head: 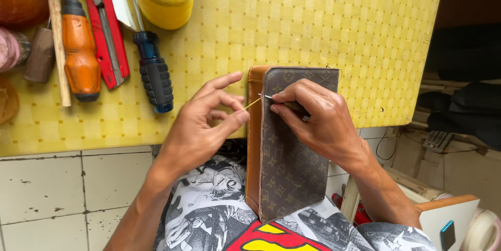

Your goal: The person hand-sews the edge of a brown patterned wallet using a needle and yellow thread. They repeatedly push the needle through the leather edge and pull the thread tight to secure the stitching along the side of the wallet.

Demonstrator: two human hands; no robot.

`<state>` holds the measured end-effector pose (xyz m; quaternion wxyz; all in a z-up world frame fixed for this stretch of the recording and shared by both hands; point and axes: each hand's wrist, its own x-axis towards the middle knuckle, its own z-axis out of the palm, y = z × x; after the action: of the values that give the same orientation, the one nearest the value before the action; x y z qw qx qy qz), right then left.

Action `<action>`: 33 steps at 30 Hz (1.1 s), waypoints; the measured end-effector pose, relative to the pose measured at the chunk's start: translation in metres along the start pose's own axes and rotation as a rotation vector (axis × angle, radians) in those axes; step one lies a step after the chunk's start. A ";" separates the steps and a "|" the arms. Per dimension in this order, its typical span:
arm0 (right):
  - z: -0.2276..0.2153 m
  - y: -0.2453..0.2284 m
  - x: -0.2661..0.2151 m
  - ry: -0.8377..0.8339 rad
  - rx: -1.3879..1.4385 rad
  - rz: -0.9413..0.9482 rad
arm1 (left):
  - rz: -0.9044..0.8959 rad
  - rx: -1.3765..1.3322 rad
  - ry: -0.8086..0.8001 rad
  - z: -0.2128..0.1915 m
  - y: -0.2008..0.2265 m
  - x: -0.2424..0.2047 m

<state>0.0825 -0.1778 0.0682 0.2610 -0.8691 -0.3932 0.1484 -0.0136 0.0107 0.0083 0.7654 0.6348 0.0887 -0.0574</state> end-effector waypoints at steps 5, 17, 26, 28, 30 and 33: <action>0.001 0.005 0.000 -0.018 0.016 0.010 | 0.037 -0.563 0.072 0.003 -0.009 -0.006; -0.015 -0.006 0.009 -0.238 -0.232 0.125 | 0.346 0.417 0.134 0.003 -0.010 0.019; -0.012 -0.024 0.027 -0.463 -0.362 0.352 | 0.306 0.435 0.038 0.003 -0.010 0.021; -0.009 -0.022 0.028 -0.500 -0.374 0.398 | 0.204 0.451 -0.028 0.002 -0.009 0.022; -0.006 -0.015 0.023 -0.462 -0.374 0.355 | 0.178 0.466 -0.035 0.000 -0.007 0.022; -0.002 -0.010 0.018 -0.403 -0.369 0.307 | 0.134 0.489 -0.044 -0.001 -0.006 0.021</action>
<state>0.0889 -0.1597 0.0743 -0.0097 -0.9041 -0.3213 0.2817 0.0060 0.0109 -0.0026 0.5931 0.8040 0.0132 -0.0402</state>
